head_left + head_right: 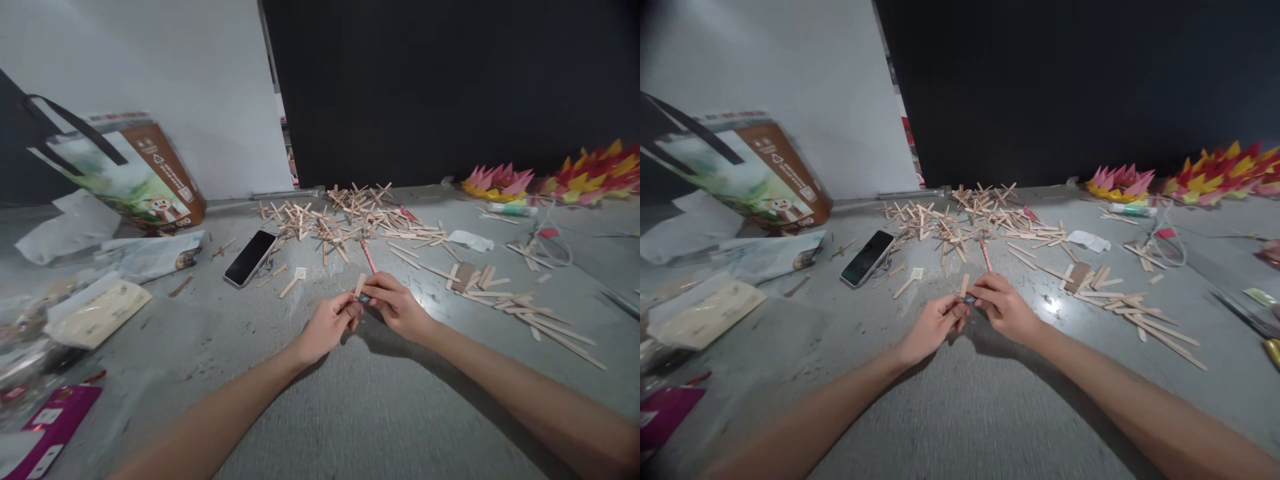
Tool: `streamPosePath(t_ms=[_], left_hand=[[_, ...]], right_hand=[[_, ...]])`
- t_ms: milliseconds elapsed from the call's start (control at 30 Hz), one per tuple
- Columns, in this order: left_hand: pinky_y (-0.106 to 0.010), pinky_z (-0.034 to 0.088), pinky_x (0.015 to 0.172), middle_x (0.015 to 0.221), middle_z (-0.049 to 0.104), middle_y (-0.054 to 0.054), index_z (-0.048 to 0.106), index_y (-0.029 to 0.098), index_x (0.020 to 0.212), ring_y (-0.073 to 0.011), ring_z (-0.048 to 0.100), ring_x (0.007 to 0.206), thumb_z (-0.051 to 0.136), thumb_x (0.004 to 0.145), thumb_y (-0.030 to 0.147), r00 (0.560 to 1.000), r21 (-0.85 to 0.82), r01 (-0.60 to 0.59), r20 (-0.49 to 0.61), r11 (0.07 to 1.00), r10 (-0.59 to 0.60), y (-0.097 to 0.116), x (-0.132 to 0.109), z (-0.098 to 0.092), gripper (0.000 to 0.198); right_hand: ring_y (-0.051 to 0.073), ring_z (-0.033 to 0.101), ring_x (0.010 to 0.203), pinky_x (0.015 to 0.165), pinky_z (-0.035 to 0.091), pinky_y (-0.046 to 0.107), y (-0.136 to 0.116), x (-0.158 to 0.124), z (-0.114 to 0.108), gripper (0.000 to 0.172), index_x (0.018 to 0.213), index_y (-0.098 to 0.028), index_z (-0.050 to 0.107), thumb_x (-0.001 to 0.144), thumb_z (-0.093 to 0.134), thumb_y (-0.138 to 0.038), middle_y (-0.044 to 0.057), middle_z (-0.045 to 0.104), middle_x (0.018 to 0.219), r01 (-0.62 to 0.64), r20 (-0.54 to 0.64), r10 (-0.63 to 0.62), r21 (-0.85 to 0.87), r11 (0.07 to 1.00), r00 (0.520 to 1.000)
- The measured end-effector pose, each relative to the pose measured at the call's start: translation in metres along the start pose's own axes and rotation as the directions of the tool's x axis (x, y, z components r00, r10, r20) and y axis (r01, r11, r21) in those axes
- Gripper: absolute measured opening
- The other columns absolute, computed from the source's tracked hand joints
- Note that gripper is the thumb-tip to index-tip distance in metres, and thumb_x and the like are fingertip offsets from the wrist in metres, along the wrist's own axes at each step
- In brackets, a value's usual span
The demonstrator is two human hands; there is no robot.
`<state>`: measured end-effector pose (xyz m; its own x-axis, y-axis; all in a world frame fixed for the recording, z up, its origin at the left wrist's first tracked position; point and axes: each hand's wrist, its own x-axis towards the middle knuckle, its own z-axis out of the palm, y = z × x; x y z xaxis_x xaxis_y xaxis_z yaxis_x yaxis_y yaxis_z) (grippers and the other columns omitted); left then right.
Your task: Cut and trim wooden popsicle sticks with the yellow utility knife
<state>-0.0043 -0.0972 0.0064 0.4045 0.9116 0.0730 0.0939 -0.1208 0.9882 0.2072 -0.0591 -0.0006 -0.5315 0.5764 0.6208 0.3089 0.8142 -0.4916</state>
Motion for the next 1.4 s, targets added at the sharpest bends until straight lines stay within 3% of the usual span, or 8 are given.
streamPosePath(t_ms=[267, 433, 633, 900, 1400], left_hand=[[-0.021, 0.03, 0.053, 0.062, 0.054, 0.004, 0.058, 0.017, 0.088, -0.0082, 0.04, 0.053, 0.05, 0.104, 0.059, 0.999, -0.099, 0.032, -0.019, 0.995, -0.034, -0.001, -0.0002, -0.0001, 0.045], [-0.02, 0.031, 0.053, 0.062, 0.052, 0.004, 0.055, 0.019, 0.087, -0.0088, 0.044, 0.055, 0.053, 0.102, 0.06, 0.991, -0.179, 0.037, -0.121, 0.983, -0.06, -0.0017, 0.0005, 0.0014, 0.044], [-0.021, 0.031, 0.052, 0.06, 0.053, 0.005, 0.057, 0.018, 0.088, -0.0086, 0.042, 0.053, 0.053, 0.101, 0.062, 0.99, -0.14, 0.063, -0.117, 0.988, -0.08, -0.0007, 0.0014, 0.0009, 0.045], [-0.022, 0.033, 0.055, 0.058, 0.055, 0.006, 0.057, 0.019, 0.106, -0.0096, 0.045, 0.052, 0.059, 0.1, 0.058, 0.99, -0.145, 0.052, -0.122, 0.988, -0.07, 0.0022, 0.0002, 0.0016, 0.04], [-0.022, 0.031, 0.052, 0.058, 0.055, 0.007, 0.052, 0.02, 0.101, -0.0087, 0.042, 0.05, 0.061, 0.098, 0.056, 0.99, -0.143, 0.066, -0.111, 0.988, -0.082, 0.0013, 0.0, 0.0029, 0.038]], right_hand=[[0.025, 0.061, 0.101, 0.089, 0.051, 0.041, -0.0016, -0.0002, -0.0014, 0.025, 0.121, -0.024, 0.065, 0.111, 0.042, -0.029, 0.01, 0.066, 0.107, -0.062, -0.013, 0.062, -0.013, 0.998, 0.998], [0.024, 0.058, 0.091, 0.082, 0.049, 0.038, 0.0017, -0.0023, -0.0022, 0.033, 0.107, -0.023, 0.056, 0.113, 0.03, -0.044, 0.008, 0.058, 0.099, -0.203, -0.171, 0.202, 0.011, 0.979, 0.964], [0.025, 0.058, 0.103, 0.091, 0.049, 0.042, 0.0016, -0.0023, -0.0007, 0.024, 0.115, -0.024, 0.057, 0.112, 0.036, -0.036, 0.01, 0.059, 0.108, -0.137, -0.047, 0.136, -0.028, 0.99, 0.99], [0.026, 0.058, 0.106, 0.092, 0.049, 0.043, 0.0009, -0.002, -0.0003, 0.02, 0.121, -0.025, 0.06, 0.109, 0.046, -0.02, 0.01, 0.063, 0.11, -0.063, 0.003, 0.063, -0.073, 0.995, 0.998], [0.027, 0.061, 0.103, 0.089, 0.05, 0.046, -0.0014, -0.0009, 0.0004, 0.023, 0.122, -0.023, 0.065, 0.109, 0.046, -0.023, 0.011, 0.066, 0.108, -0.073, 0.038, 0.077, -0.106, 0.992, 0.996]])
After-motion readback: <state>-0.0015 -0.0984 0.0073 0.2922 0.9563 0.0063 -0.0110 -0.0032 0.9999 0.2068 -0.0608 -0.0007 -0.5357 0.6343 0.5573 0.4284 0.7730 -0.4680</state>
